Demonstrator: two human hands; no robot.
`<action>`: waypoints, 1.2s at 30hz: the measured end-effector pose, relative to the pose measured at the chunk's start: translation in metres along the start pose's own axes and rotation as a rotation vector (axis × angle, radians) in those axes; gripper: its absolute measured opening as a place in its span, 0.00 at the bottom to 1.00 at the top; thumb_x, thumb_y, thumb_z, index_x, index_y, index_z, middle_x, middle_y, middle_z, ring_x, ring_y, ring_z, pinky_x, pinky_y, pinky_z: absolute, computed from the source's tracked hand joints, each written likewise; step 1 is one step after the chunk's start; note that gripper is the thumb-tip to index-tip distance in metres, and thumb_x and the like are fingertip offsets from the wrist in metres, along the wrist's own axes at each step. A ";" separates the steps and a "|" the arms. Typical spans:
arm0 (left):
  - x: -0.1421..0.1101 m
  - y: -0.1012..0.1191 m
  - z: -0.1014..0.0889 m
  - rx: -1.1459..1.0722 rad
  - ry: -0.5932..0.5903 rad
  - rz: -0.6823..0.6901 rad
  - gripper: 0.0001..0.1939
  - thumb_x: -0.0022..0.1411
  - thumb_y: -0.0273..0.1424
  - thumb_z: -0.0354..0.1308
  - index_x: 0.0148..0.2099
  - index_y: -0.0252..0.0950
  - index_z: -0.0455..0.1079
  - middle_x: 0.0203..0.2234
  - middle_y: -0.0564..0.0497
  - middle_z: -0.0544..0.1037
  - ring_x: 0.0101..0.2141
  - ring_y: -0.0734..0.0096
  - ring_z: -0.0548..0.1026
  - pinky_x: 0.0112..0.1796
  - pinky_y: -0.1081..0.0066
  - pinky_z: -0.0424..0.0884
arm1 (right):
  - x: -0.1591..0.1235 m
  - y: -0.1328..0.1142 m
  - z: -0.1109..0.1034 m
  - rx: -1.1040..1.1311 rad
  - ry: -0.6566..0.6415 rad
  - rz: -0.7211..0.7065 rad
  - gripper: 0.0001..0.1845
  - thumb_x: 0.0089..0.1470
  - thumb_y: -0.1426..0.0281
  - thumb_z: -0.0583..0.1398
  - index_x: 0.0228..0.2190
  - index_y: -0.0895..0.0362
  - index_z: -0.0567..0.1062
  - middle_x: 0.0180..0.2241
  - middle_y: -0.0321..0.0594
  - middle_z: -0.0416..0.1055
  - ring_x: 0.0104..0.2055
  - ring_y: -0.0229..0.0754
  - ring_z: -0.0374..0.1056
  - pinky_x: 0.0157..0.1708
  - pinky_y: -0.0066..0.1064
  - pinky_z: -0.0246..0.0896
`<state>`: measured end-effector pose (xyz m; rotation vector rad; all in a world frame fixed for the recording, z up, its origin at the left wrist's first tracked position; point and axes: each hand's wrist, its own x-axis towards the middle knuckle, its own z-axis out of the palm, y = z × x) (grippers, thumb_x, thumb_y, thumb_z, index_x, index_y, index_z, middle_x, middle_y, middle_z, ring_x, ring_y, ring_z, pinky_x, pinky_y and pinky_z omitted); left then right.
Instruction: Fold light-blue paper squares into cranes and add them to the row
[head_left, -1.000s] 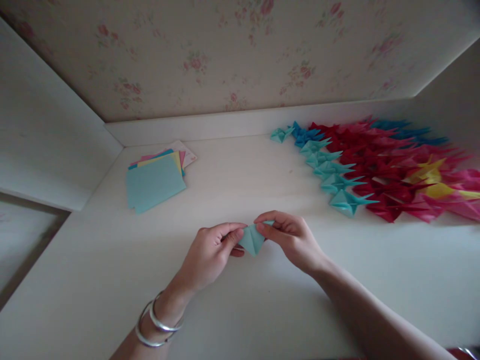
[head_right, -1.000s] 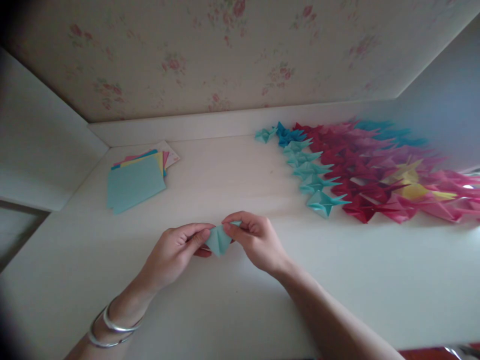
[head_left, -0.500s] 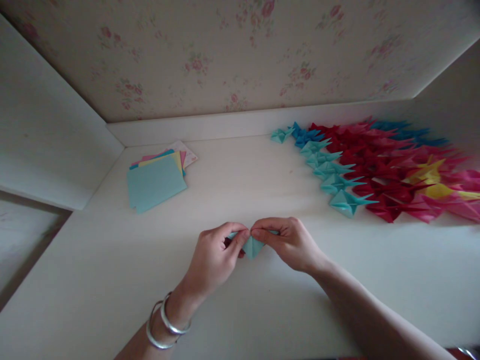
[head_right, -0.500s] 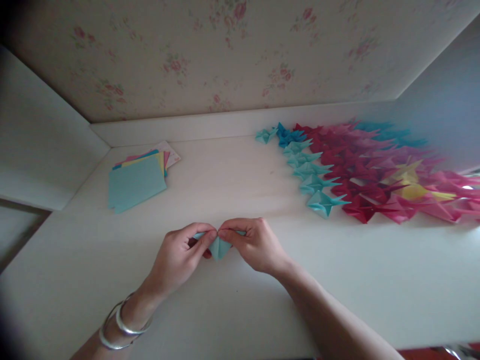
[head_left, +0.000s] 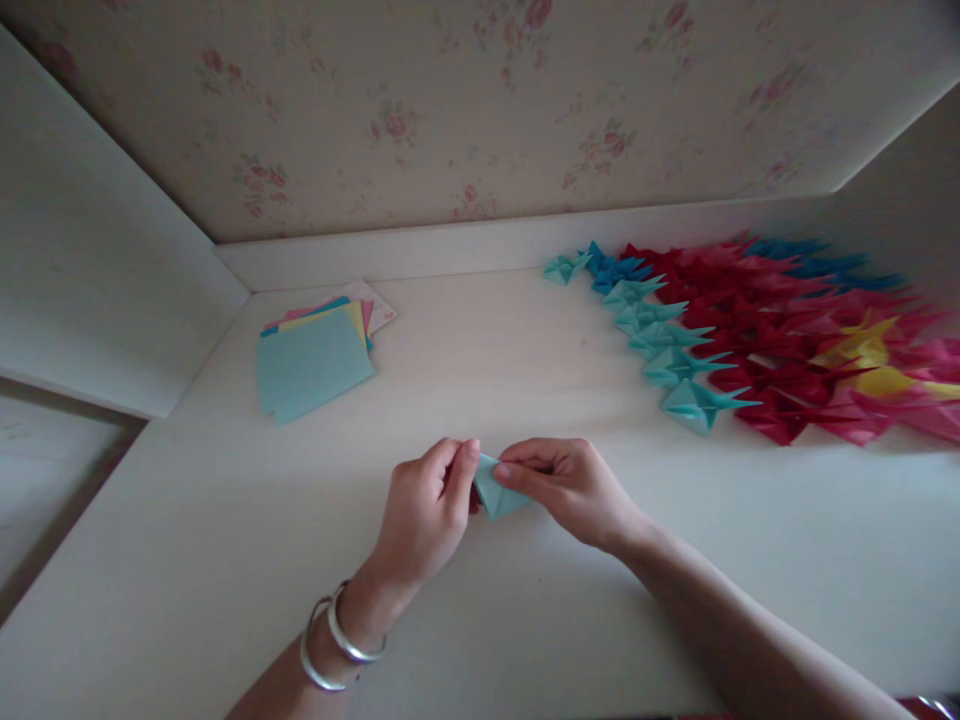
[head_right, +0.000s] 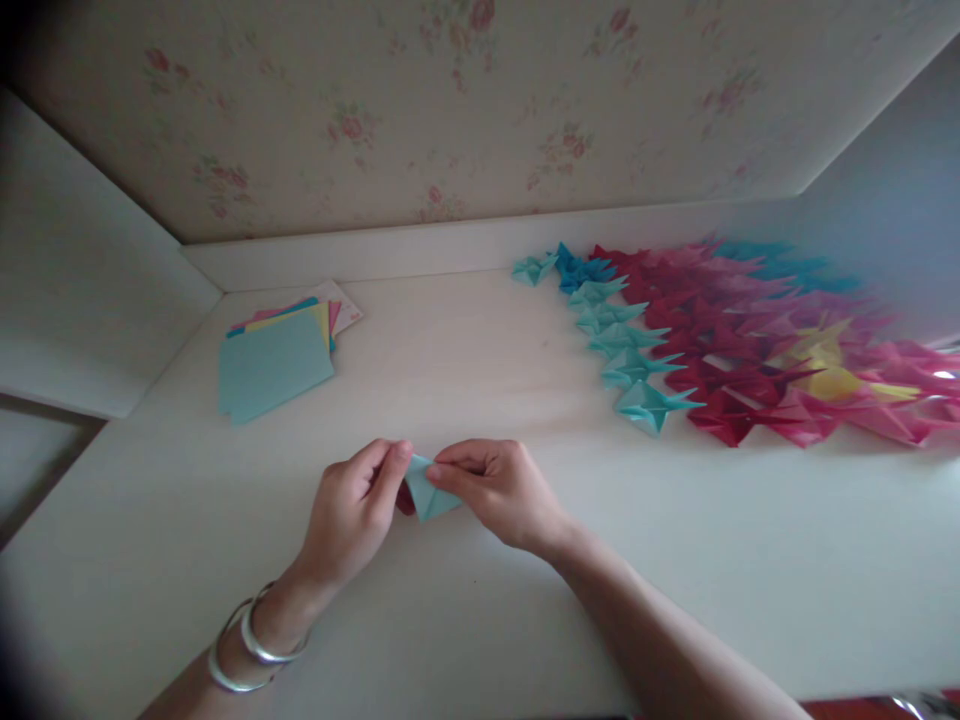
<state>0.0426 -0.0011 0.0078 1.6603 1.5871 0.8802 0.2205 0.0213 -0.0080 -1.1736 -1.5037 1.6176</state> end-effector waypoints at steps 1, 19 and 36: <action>0.001 0.000 0.001 -0.078 -0.013 -0.044 0.19 0.70 0.41 0.49 0.28 0.37 0.67 0.15 0.54 0.73 0.18 0.73 0.73 0.23 0.76 0.66 | 0.000 -0.001 -0.001 -0.011 0.010 -0.005 0.15 0.56 0.58 0.63 0.30 0.58 0.80 0.26 0.36 0.73 0.27 0.38 0.65 0.28 0.28 0.58; -0.004 0.003 0.009 -0.147 -0.256 -0.056 0.16 0.69 0.41 0.51 0.33 0.37 0.70 0.21 0.52 0.78 0.22 0.70 0.77 0.26 0.74 0.70 | 0.005 -0.001 0.003 0.151 0.247 -0.004 0.14 0.53 0.58 0.64 0.29 0.57 0.78 0.27 0.39 0.76 0.30 0.41 0.71 0.31 0.30 0.64; -0.004 0.004 0.008 -0.236 -0.268 -0.132 0.16 0.70 0.40 0.48 0.32 0.38 0.66 0.21 0.54 0.74 0.23 0.71 0.73 0.26 0.74 0.67 | -0.004 -0.002 0.000 -0.216 0.146 -0.076 0.18 0.62 0.58 0.57 0.28 0.57 0.75 0.21 0.34 0.67 0.23 0.36 0.63 0.23 0.26 0.58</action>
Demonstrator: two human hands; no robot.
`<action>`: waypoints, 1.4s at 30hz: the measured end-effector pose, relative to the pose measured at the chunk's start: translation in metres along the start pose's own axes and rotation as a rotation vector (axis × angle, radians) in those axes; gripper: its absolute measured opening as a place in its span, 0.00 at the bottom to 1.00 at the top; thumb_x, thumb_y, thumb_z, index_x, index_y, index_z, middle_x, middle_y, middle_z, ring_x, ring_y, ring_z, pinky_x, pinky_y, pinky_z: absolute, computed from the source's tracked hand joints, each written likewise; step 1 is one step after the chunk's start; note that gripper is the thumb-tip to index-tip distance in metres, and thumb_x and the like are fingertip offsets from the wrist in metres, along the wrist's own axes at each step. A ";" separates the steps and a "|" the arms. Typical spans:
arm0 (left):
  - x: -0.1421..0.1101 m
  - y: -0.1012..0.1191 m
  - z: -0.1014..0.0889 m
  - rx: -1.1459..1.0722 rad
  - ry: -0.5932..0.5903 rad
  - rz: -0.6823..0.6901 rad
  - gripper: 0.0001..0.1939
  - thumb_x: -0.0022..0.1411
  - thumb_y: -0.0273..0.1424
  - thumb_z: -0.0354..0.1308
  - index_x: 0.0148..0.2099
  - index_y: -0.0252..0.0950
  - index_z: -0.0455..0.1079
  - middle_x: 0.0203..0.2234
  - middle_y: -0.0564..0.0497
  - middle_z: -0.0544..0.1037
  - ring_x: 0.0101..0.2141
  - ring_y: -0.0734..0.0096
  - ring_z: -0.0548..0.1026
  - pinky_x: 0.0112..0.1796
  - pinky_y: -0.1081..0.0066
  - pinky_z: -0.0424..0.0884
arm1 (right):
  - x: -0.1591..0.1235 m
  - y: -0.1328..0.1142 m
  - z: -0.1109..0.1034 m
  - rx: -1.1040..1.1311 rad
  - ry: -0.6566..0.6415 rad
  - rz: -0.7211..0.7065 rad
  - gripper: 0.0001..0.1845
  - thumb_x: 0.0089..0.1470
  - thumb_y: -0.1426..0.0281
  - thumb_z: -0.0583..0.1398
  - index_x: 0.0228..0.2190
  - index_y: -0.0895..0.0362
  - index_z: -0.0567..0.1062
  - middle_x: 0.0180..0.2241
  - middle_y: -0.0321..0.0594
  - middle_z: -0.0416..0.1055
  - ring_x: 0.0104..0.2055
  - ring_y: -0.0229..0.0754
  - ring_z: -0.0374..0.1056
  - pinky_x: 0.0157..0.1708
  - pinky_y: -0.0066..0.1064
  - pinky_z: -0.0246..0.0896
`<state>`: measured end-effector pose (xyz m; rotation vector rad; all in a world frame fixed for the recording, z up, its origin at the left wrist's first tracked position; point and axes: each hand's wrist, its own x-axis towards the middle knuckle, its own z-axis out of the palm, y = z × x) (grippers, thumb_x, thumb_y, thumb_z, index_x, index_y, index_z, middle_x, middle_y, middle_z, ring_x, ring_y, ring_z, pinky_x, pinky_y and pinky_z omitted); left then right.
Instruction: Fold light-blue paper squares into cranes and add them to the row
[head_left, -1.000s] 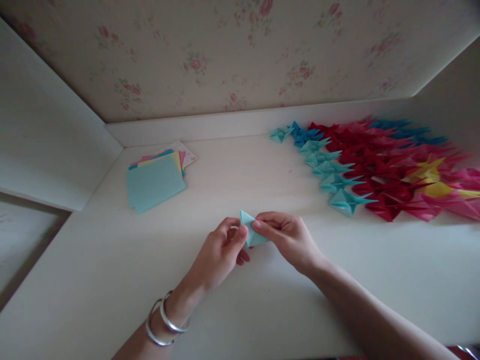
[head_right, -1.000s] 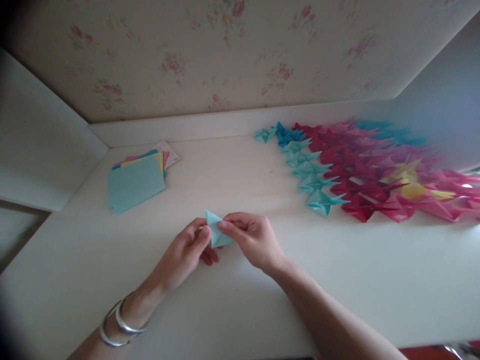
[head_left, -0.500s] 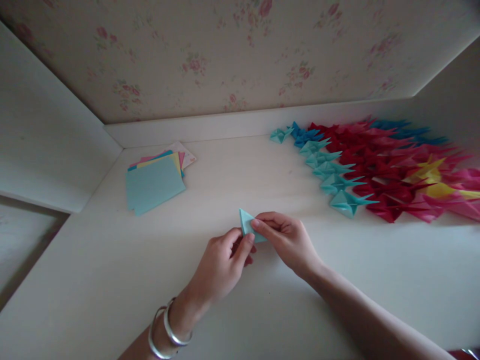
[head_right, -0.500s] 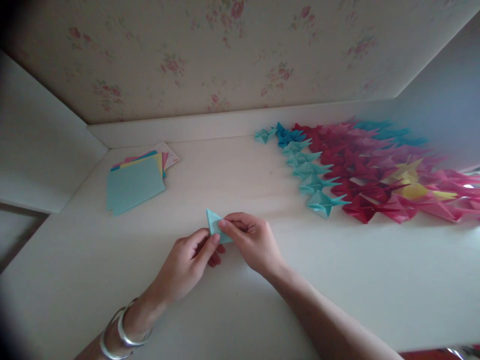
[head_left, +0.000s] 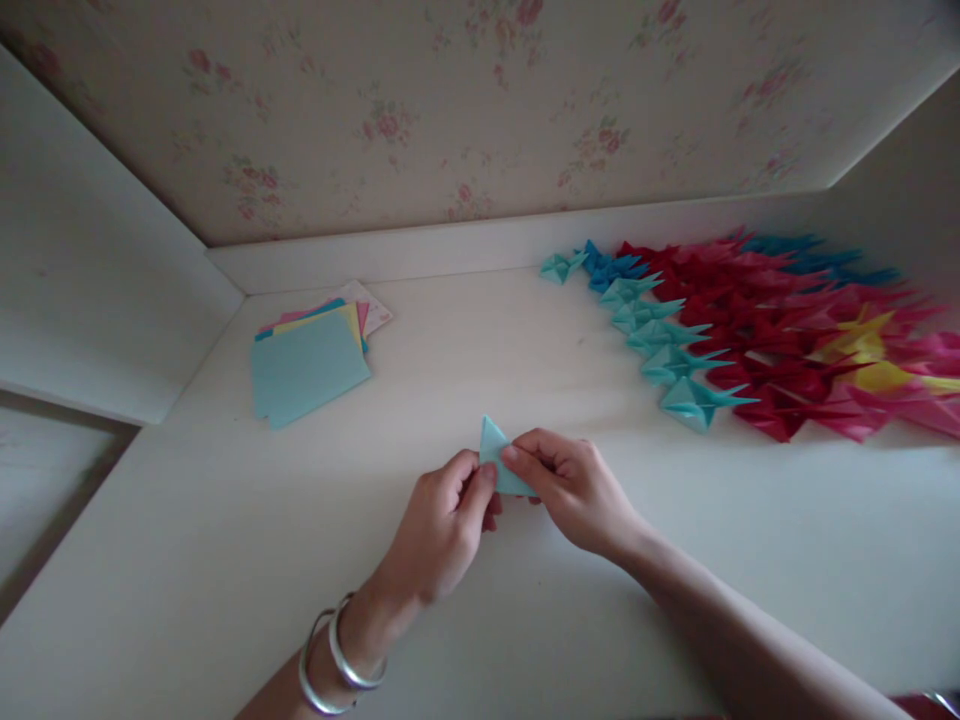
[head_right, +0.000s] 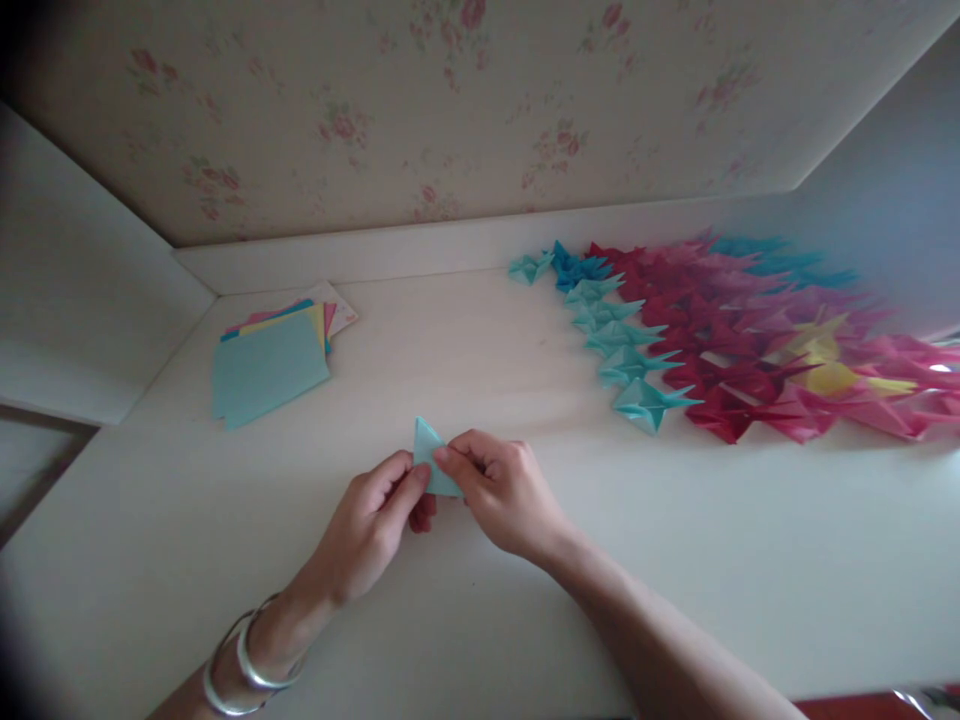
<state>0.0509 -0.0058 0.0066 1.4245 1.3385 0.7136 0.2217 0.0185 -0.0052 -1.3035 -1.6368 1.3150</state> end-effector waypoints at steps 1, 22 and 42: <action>0.000 0.000 0.001 0.003 0.008 0.001 0.16 0.70 0.41 0.48 0.33 0.38 0.65 0.22 0.54 0.73 0.23 0.71 0.73 0.25 0.74 0.66 | 0.000 -0.001 0.000 0.007 -0.001 0.004 0.18 0.62 0.57 0.57 0.28 0.57 0.75 0.21 0.34 0.67 0.23 0.36 0.63 0.23 0.26 0.58; 0.002 -0.013 0.009 0.006 0.322 0.115 0.15 0.71 0.39 0.47 0.32 0.38 0.61 0.19 0.59 0.60 0.21 0.75 0.59 0.22 0.75 0.54 | -0.008 0.001 0.022 0.050 -0.049 0.034 0.18 0.67 0.58 0.49 0.35 0.56 0.70 0.22 0.31 0.62 0.23 0.34 0.56 0.23 0.24 0.50; 0.005 -0.011 -0.001 -0.102 0.240 0.057 0.17 0.70 0.42 0.49 0.32 0.38 0.62 0.20 0.59 0.59 0.21 0.76 0.58 0.22 0.75 0.54 | -0.008 -0.005 0.010 0.099 -0.099 0.033 0.20 0.65 0.54 0.51 0.45 0.54 0.74 0.29 0.35 0.70 0.30 0.36 0.63 0.29 0.26 0.56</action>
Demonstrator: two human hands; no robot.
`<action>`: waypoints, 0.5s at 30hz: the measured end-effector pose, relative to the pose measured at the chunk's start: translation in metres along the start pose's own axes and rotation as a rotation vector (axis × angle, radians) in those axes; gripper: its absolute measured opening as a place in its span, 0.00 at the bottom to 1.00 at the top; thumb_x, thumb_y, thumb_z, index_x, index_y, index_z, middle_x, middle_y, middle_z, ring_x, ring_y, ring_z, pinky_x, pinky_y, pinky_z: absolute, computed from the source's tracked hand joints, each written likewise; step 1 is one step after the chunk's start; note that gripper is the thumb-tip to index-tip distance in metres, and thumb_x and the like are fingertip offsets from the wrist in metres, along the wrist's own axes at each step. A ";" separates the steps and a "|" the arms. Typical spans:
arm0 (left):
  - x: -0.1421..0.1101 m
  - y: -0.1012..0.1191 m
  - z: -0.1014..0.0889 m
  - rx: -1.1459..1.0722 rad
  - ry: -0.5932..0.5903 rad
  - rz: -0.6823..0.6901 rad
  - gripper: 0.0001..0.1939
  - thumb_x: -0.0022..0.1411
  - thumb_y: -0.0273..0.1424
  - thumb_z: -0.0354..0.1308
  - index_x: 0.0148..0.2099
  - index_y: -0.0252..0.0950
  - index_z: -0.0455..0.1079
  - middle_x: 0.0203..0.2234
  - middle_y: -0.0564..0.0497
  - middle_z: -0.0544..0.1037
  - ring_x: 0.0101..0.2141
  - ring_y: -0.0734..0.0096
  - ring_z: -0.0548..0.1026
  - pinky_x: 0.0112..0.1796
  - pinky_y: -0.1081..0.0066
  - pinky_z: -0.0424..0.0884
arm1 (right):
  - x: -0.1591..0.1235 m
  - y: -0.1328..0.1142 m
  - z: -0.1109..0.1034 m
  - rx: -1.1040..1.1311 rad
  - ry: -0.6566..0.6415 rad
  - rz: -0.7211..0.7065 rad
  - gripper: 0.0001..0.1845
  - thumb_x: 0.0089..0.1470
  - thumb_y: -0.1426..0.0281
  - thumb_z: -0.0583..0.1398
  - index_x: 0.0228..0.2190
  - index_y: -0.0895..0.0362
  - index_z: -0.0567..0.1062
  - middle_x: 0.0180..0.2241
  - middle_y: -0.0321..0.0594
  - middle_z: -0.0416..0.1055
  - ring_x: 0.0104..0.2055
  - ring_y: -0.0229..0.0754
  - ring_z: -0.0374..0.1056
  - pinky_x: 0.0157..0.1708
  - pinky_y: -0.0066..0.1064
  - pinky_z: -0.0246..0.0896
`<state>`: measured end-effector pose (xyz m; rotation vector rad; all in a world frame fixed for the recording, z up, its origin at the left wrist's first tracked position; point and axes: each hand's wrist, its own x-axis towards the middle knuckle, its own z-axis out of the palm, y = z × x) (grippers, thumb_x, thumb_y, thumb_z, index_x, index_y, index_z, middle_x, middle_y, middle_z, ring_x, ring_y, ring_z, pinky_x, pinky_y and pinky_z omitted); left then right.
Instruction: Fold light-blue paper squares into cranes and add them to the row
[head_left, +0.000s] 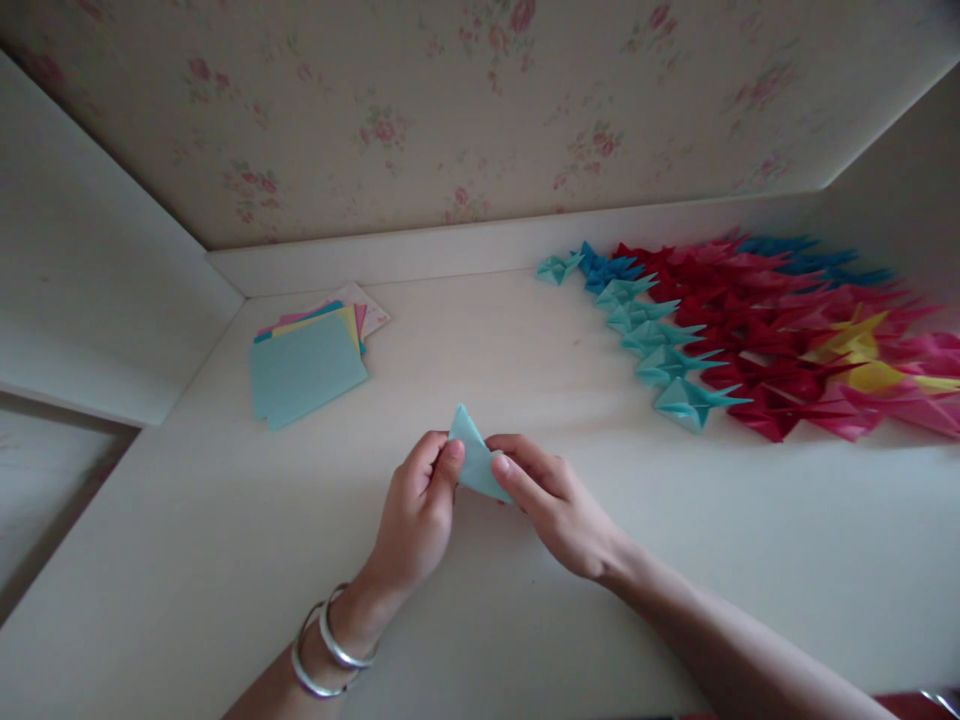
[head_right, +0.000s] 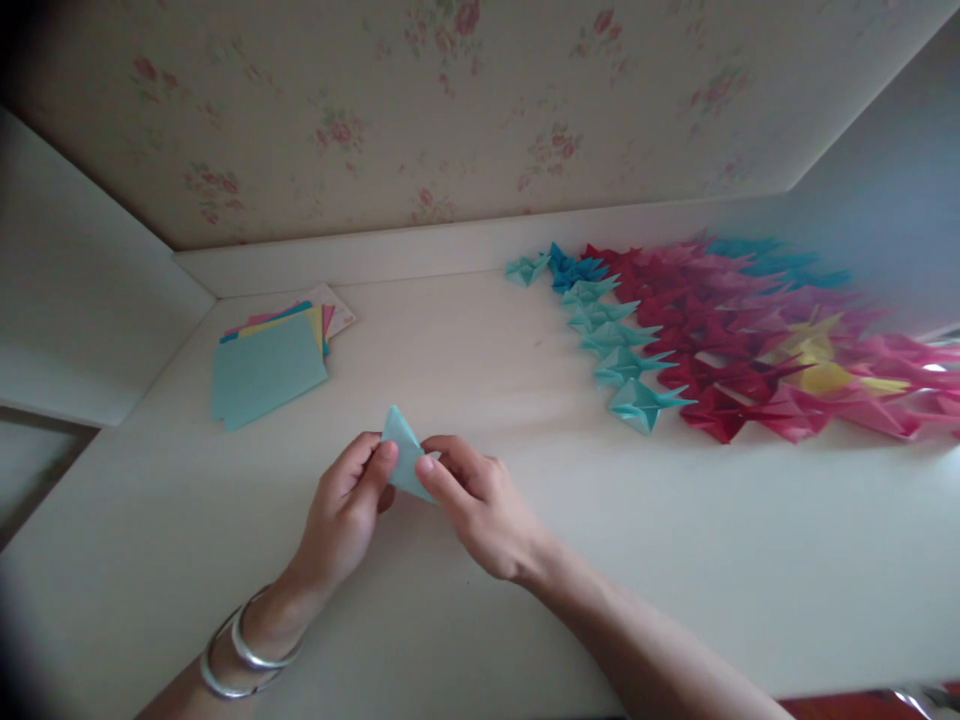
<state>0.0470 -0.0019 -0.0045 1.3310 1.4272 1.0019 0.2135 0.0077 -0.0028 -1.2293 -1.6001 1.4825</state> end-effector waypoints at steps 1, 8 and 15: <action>0.000 0.001 0.000 0.007 -0.060 -0.005 0.17 0.70 0.42 0.49 0.32 0.38 0.63 0.20 0.59 0.58 0.21 0.76 0.57 0.22 0.75 0.54 | 0.001 0.001 0.000 0.004 0.022 -0.008 0.20 0.65 0.54 0.52 0.42 0.55 0.74 0.30 0.35 0.69 0.31 0.36 0.62 0.29 0.26 0.55; -0.001 0.007 -0.001 0.073 -0.262 -0.046 0.18 0.71 0.43 0.47 0.30 0.38 0.58 0.19 0.60 0.57 0.21 0.76 0.57 0.22 0.74 0.53 | 0.004 0.005 0.005 -0.081 0.181 -0.032 0.18 0.65 0.59 0.52 0.27 0.56 0.68 0.21 0.30 0.58 0.23 0.33 0.53 0.22 0.25 0.47; -0.004 0.007 0.001 -0.004 -0.380 -0.131 0.18 0.70 0.44 0.48 0.30 0.38 0.58 0.20 0.60 0.56 0.21 0.76 0.56 0.22 0.74 0.52 | 0.002 0.006 0.003 -0.063 0.164 -0.046 0.18 0.66 0.59 0.51 0.27 0.55 0.64 0.22 0.29 0.55 0.24 0.34 0.51 0.23 0.25 0.49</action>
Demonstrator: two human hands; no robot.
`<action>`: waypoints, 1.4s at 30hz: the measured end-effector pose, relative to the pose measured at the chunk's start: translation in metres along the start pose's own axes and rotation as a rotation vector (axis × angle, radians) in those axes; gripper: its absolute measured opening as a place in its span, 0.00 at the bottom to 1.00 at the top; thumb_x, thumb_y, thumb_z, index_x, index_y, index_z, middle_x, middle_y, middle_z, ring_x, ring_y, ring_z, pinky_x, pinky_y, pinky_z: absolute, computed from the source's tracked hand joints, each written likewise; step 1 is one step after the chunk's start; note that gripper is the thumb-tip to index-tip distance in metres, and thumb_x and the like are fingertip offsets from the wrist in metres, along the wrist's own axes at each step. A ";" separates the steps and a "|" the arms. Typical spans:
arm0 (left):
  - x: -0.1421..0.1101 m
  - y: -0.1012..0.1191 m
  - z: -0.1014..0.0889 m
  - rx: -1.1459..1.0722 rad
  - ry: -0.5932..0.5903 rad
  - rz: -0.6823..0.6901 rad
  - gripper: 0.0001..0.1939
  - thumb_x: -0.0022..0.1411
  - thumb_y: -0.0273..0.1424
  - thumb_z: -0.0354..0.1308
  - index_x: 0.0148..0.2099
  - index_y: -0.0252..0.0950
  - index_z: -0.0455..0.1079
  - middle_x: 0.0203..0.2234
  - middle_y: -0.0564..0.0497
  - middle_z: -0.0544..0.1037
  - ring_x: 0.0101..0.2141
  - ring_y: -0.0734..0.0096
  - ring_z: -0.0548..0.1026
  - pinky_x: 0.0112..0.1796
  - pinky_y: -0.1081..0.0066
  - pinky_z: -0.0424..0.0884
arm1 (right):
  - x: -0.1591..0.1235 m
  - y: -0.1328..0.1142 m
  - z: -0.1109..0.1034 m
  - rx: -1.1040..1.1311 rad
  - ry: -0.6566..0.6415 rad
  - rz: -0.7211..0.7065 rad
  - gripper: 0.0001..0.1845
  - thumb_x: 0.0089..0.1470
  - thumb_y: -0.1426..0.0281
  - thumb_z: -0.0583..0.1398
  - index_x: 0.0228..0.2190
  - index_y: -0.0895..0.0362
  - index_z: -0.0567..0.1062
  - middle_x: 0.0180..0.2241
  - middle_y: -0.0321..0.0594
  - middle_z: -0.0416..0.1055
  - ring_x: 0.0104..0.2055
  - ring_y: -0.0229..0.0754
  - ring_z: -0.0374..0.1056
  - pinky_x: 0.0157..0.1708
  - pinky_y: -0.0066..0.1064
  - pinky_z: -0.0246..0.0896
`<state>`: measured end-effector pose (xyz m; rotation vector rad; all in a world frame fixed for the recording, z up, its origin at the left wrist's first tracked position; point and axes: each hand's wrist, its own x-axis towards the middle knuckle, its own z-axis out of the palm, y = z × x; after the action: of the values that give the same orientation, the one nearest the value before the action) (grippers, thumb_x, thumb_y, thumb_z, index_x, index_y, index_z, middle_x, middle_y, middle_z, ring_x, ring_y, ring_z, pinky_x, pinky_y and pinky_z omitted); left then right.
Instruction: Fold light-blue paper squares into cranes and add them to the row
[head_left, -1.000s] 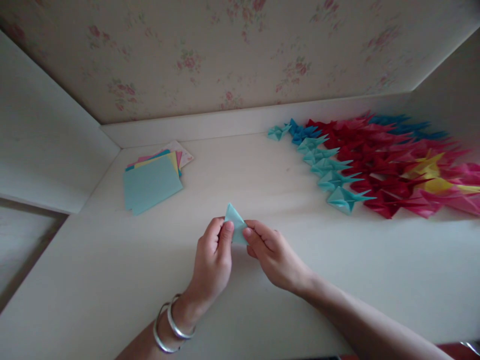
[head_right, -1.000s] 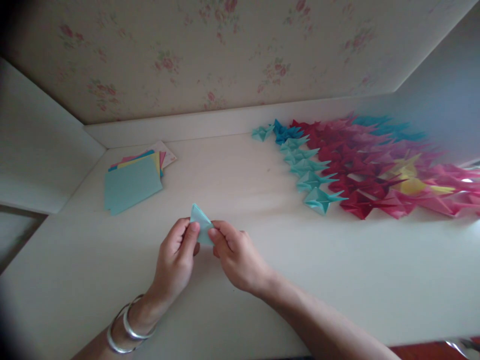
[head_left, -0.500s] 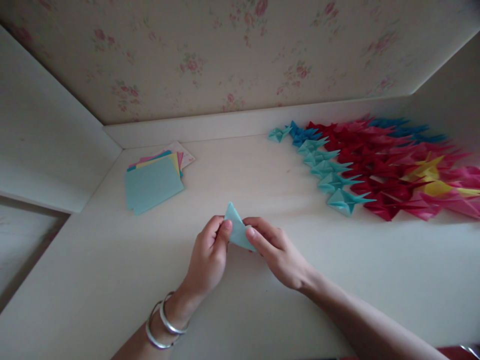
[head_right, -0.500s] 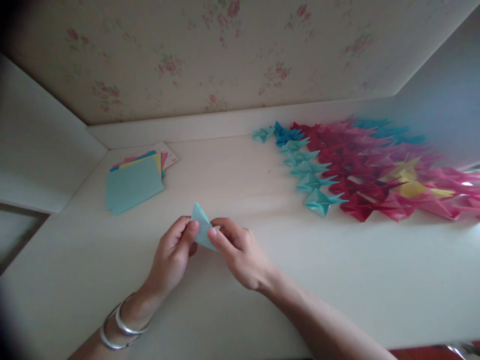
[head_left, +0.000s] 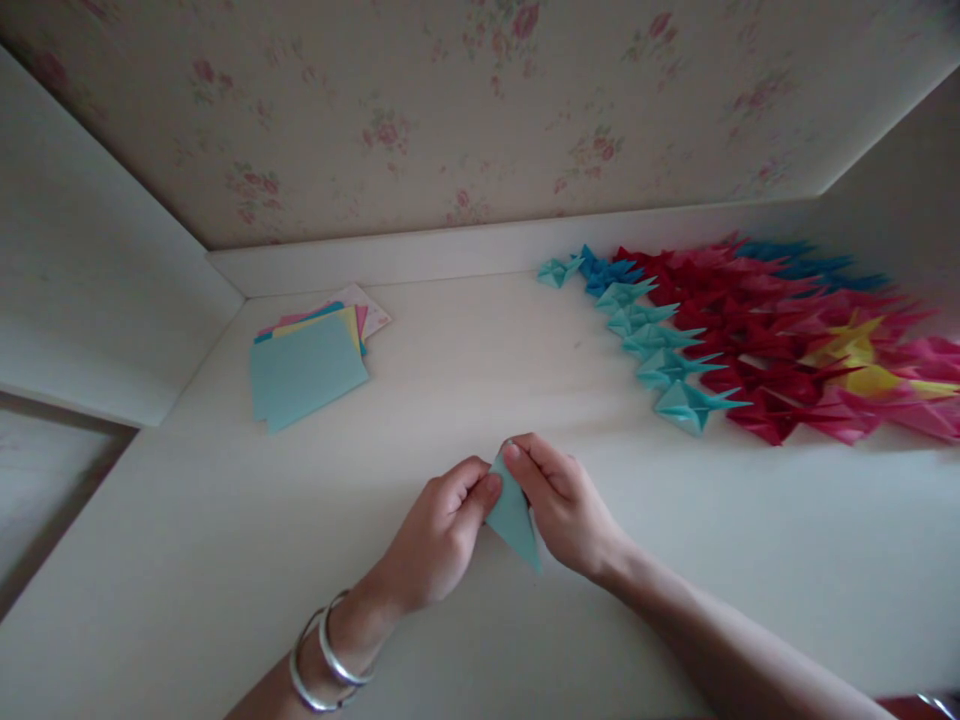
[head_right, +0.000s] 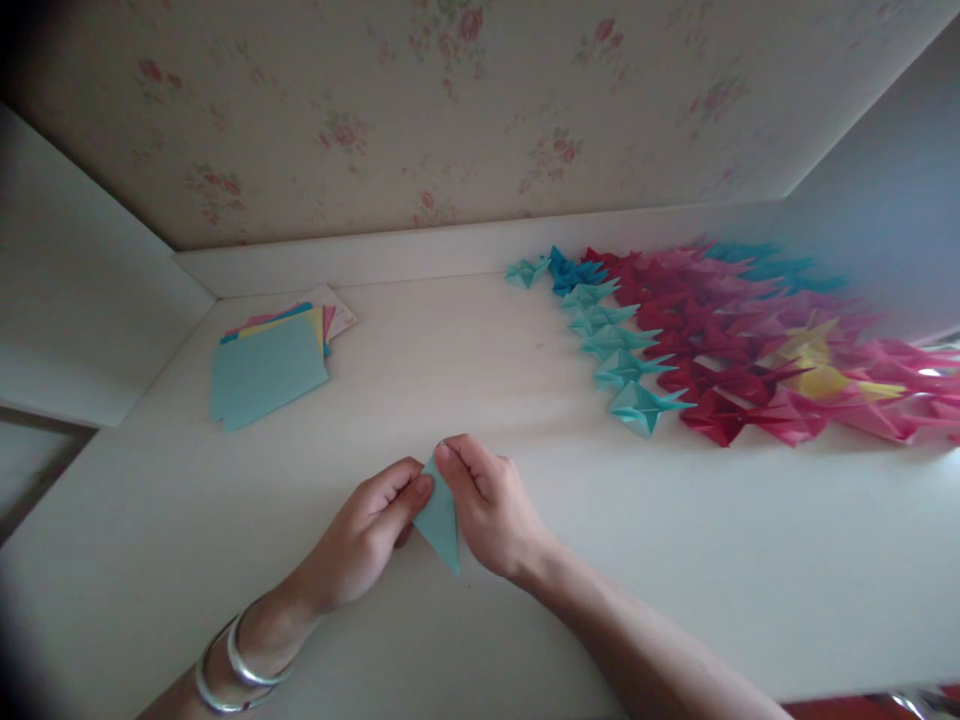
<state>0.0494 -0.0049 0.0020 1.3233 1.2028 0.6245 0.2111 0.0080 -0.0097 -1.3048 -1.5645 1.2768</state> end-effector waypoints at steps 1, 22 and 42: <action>0.000 0.000 0.000 -0.008 -0.010 -0.010 0.19 0.69 0.44 0.48 0.30 0.38 0.58 0.19 0.60 0.56 0.21 0.76 0.56 0.22 0.74 0.52 | 0.000 0.000 0.000 -0.014 0.011 -0.008 0.18 0.66 0.59 0.51 0.26 0.55 0.63 0.22 0.29 0.55 0.24 0.34 0.50 0.23 0.25 0.48; 0.003 0.004 0.005 -0.093 0.062 -0.014 0.21 0.70 0.44 0.46 0.29 0.37 0.63 0.20 0.57 0.65 0.21 0.73 0.62 0.24 0.72 0.58 | 0.011 0.007 -0.005 0.047 0.364 0.004 0.20 0.64 0.55 0.52 0.28 0.55 0.67 0.21 0.30 0.55 0.22 0.35 0.53 0.21 0.25 0.49; 0.014 -0.002 -0.001 -0.187 0.204 -0.003 0.23 0.62 0.51 0.55 0.45 0.37 0.75 0.25 0.50 0.77 0.25 0.64 0.74 0.28 0.69 0.70 | 0.013 0.018 0.008 0.282 0.177 0.060 0.22 0.62 0.50 0.53 0.30 0.55 0.68 0.18 0.29 0.57 0.18 0.34 0.54 0.18 0.25 0.49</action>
<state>0.0525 0.0081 -0.0038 1.1201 1.2766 0.8650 0.2053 0.0182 -0.0303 -1.2532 -1.1835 1.3250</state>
